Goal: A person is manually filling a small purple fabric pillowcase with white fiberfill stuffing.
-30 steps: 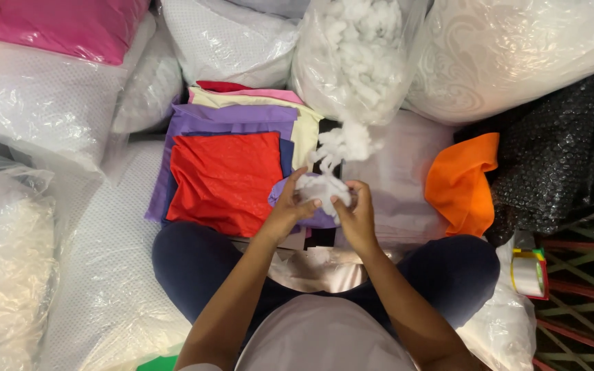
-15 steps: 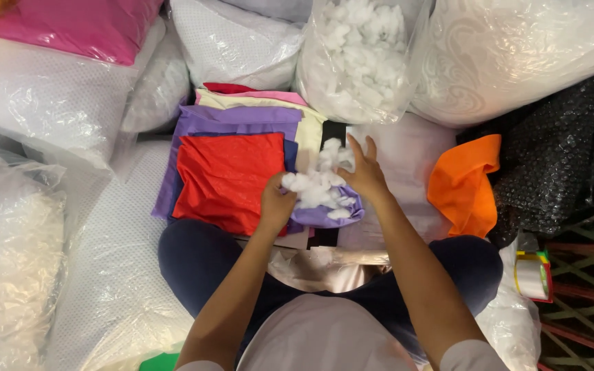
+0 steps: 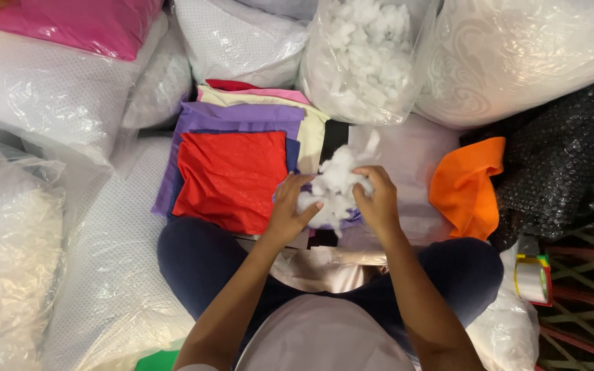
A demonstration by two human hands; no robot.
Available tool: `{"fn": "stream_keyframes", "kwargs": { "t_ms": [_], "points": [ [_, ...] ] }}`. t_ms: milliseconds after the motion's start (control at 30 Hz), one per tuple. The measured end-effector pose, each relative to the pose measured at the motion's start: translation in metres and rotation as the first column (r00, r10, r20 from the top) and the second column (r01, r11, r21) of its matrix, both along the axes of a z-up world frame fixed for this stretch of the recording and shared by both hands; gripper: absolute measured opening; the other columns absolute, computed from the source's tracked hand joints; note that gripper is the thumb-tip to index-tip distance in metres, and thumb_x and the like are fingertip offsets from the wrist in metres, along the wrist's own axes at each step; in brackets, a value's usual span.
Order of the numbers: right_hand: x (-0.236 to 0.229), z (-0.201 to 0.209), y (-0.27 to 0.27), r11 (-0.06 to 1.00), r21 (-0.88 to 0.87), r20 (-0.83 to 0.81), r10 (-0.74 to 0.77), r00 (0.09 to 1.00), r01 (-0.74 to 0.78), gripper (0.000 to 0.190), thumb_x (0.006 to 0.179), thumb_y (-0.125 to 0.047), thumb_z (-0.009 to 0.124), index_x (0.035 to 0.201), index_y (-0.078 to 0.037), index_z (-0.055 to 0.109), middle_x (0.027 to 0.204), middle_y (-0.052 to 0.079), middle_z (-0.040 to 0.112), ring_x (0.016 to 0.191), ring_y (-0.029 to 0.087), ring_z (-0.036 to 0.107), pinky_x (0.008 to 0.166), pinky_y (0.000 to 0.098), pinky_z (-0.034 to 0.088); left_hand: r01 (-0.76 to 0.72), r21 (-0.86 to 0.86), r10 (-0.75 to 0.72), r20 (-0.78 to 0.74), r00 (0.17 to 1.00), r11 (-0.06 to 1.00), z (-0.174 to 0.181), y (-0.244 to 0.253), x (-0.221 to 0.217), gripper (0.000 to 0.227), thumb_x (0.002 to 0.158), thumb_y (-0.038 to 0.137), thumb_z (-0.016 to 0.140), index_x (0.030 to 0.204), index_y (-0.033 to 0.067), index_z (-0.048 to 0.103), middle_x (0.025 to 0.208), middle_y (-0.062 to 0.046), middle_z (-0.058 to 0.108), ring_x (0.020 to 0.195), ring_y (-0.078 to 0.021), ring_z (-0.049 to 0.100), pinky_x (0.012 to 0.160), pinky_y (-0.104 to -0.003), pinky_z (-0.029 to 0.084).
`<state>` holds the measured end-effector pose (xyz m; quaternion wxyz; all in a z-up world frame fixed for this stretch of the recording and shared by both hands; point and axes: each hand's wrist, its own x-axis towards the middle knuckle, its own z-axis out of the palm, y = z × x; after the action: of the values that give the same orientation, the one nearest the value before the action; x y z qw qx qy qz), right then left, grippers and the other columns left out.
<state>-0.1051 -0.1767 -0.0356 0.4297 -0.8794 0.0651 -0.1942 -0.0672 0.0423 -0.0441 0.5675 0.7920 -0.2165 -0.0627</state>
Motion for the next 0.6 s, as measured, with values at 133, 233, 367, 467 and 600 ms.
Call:
{"fn": "stream_keyframes", "kwargs": {
  "t_ms": [133,233,367,467,600],
  "points": [
    [-0.032,-0.008,0.026,0.995,0.007,0.038,0.095,0.995,-0.095,0.032,0.084,-0.002,0.069,0.115,-0.012,0.07,0.109,0.009,0.064,0.104,0.033,0.066,0.092,0.0433,0.054,-0.02,0.192,0.015,0.028,0.999,0.981,-0.016,0.003,0.001,0.062,0.087,0.032,0.079,0.142,0.0192,0.054,0.14,-0.011,0.051,0.144,-0.0457,0.032,0.109,-0.082,0.017],
    [-0.041,-0.03,0.039,0.976,-0.217,0.047,0.043,0.998,-0.031,0.019,0.089,-0.016,0.074,0.108,-0.015,0.071,0.128,0.009,0.053,0.103,0.03,0.059,0.093,0.0434,0.051,-0.089,0.356,0.071,0.061,0.996,0.93,-0.026,0.006,0.002,0.07,0.081,0.025,0.082,0.144,0.016,0.052,0.141,-0.015,0.047,0.143,-0.048,0.034,0.104,-0.084,0.026],
    [-0.041,-0.016,0.05,0.952,-0.261,-0.128,0.129,0.983,-0.159,0.038,0.081,-0.03,0.081,0.103,-0.008,0.06,0.161,0.025,0.029,0.139,0.054,0.033,0.11,0.0638,0.032,-0.121,0.451,0.1,0.071,0.992,0.884,-0.045,0.009,0.001,0.079,0.079,0.024,0.082,0.149,0.0165,0.046,0.142,-0.02,0.045,0.141,-0.0482,0.038,0.103,-0.077,0.036],
    [-0.032,-0.031,0.052,0.891,-0.393,-0.147,0.184,0.972,-0.229,0.047,0.078,-0.037,0.083,0.099,-0.011,0.049,0.155,0.021,0.037,0.14,0.047,0.035,0.106,0.0612,0.033,-0.173,0.426,0.165,0.056,0.985,0.888,-0.055,0.008,0.0,0.076,0.079,0.026,0.081,0.147,0.0159,0.048,0.139,-0.022,0.048,0.136,-0.048,0.045,0.104,-0.07,0.042],
    [-0.017,-0.092,0.042,0.822,-0.56,-0.086,0.069,0.994,-0.105,0.052,0.074,-0.027,0.087,0.108,-0.017,0.049,0.103,0.004,0.059,0.1,0.028,0.06,0.08,0.0447,0.05,-0.286,0.248,0.319,-0.104,0.942,0.926,-0.048,0.012,-0.003,0.063,0.086,0.038,0.078,0.14,0.0129,0.058,0.133,-0.025,0.055,0.13,-0.0491,0.051,0.108,-0.063,0.043]
  ]
}}
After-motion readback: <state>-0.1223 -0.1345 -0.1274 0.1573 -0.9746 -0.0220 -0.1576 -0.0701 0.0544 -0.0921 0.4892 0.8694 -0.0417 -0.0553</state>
